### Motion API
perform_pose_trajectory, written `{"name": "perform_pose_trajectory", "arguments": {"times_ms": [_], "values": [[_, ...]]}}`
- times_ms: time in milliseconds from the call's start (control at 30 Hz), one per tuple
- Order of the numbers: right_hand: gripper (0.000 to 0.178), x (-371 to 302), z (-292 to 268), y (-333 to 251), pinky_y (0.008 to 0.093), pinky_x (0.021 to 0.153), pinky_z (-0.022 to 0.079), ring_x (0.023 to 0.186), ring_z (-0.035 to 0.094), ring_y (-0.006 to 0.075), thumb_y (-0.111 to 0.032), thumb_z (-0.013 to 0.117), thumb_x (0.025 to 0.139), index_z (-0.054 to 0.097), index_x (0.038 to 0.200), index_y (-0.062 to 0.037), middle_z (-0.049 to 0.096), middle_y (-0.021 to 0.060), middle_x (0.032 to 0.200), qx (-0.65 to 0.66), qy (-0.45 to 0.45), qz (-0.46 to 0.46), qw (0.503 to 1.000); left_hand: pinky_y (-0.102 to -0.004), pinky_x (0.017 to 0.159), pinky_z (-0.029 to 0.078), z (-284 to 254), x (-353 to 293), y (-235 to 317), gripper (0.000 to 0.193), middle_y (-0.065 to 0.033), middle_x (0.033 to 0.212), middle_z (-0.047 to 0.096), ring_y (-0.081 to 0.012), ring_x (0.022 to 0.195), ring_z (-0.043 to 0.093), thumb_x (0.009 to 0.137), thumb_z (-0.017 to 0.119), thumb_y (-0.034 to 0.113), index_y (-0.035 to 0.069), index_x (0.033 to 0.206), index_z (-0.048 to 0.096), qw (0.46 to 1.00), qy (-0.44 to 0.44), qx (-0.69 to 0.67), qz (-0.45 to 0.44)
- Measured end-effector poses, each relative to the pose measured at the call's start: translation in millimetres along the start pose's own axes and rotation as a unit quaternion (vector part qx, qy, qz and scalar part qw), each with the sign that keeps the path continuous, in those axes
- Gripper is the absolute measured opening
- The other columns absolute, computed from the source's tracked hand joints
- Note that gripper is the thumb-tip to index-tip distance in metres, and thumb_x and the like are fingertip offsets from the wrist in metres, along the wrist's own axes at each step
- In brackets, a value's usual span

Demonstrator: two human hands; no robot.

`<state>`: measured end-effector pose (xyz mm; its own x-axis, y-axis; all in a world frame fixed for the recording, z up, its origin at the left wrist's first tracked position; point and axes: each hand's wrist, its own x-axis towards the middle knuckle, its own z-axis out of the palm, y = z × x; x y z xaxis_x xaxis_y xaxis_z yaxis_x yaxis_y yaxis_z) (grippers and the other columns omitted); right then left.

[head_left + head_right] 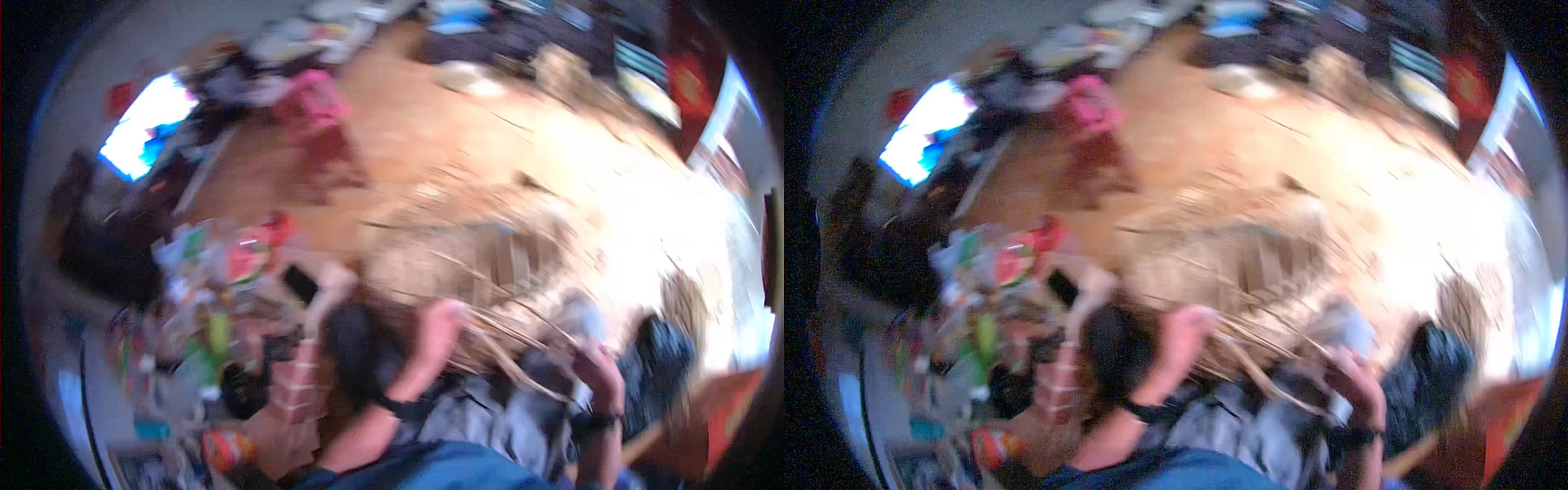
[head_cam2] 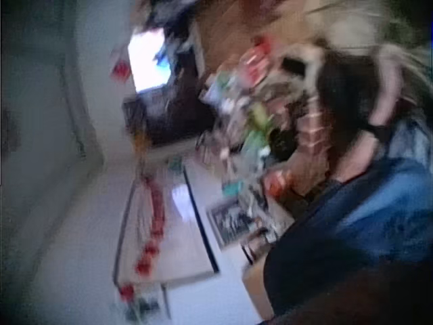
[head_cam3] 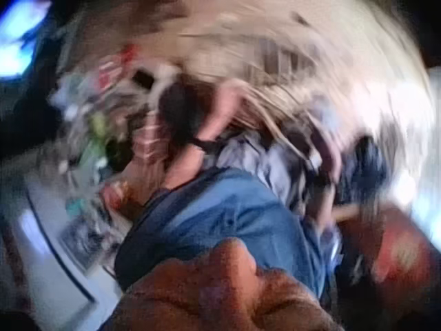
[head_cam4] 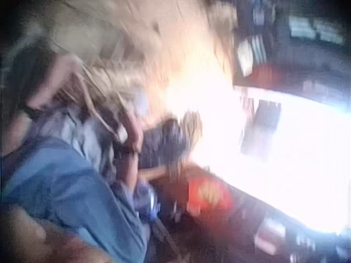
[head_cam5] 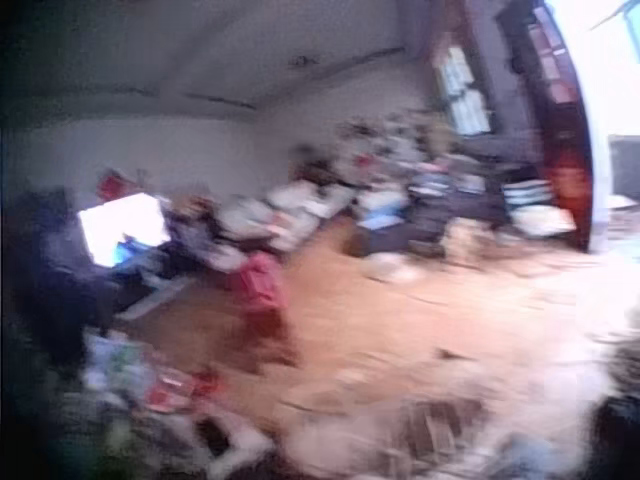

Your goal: Weaving a bamboo basket by hand.

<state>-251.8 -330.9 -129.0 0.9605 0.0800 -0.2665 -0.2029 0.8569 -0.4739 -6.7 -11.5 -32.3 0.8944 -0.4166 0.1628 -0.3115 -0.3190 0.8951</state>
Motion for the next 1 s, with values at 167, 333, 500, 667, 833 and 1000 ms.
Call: {"name": "perform_pose_trajectory", "arguments": {"times_ms": [167, 333, 500, 667, 833, 1000], "values": [[0.061, 26, 90, -28, 0.0302, 0.074, 0.053, 0.071, 0.061, 0.0163, -0.055, 0.042, 0.107, 0.067, 0.11, 0.0006, 0.067, 0.0045, 0.085, -0.192, -0.05, -0.017, 0.98, -0.0321, 0.079, 0.053, -23, 8, 21, 0.015, -0.0128, 0.091, 0.074, -0.0163, 0.084, 0.068, 0.089, 0.072, 0.003, -0.005, 0.102, 0.073, 0.993, 0.024, 0.111, -0.04], [0.064, -29, 1, -72, 0.0233, 0.052, 0.038, 0.052, 0.045, 0.0118, -0.064, 0.037, 0.104, 0.064, 0.079, -0.0118, 0.057, 0.0028, 0.065, 0.037, 0.005, -0.319, 0.947, -0.0317, 0.081, 0.052, -16, 14, 7, 0.019, -0.0113, 0.09, 0.074, -0.0166, 0.083, 0.066, 0.087, 0.076, 0.008, -0.005, 0.102, 0.073, 0.99, 0.012, 0.128, -0.055], [0.039, -82, -98, -61, 0.0224, 0.05, 0.036, 0.052, 0.044, 0.0059, -0.047, 0.052, 0.105, 0.065, 0.099, -0.011, 0.065, -0.0005, 0.078, -0.087, 0.437, -0.322, 0.835, -0.0331, 0.082, 0.053, -28, 8, 3, 0.02, -0.0111, 0.089, 0.074, -0.0173, 0.083, 0.066, 0.088, 0.077, 0.009, -0.005, 0.101, 0.072, 0.98, 0.019, 0.193, -0.045], [0.022, -76, -211, 37, 0.0294, 0.052, 0.05, 0.063, 0.066, 0.015, -0.019, 0.061, 0.098, 0.068, 0.1, 0.0014, 0.072, 0.0092, 0.082, -0.366, 0.558, -0.121, 0.735, -0.0341, 0.084, 0.052, -36, 10, -1, 0.019, -0.0107, 0.09, 0.074, -0.0167, 0.085, 0.065, 0.089, 0.072, 0.007, -0.007, 0.101, 0.07, 0.976, 0.013, 0.212, -0.054], [0.027, -17, -247, 142, 0.0467, 0.087, 0.056, 0.096, 0.07, 0.0403, -0.011, 0.067, 0.087, 0.068, 0.113, -0.0036, 0.071, 0.0259, 0.096, -0.502, 0.536, 0.012, 0.678, -0.0332, 0.082, 0.052, -41, 13, -2, 0.019, -0.011, 0.09, 0.073, -0.0169, 0.084, 0.064, 0.089, 0.071, 0.007, -0.008, 0.102, 0.069, 0.967, 0.007, 0.25, -0.057], [0.025, 41, -242, 183, 0.05, 0.087, 0.052, 0.1, 0.063, 0.0468, -0.008, 0.056, 0.092, 0.067, 0.114, -0.006, 0.068, 0.0264, 0.107, -0.589, 0.427, 0.069, 0.682, -0.0305, 0.079, 0.053, -58, 4, 1, 0.018, -0.0061, 0.091, 0.074, -0.0128, 0.083, 0.064, 0.09, 0.071, 0.006, -0.004, 0.106, 0.072, 0.952, 0.054, 0.284, -0.098]]}}
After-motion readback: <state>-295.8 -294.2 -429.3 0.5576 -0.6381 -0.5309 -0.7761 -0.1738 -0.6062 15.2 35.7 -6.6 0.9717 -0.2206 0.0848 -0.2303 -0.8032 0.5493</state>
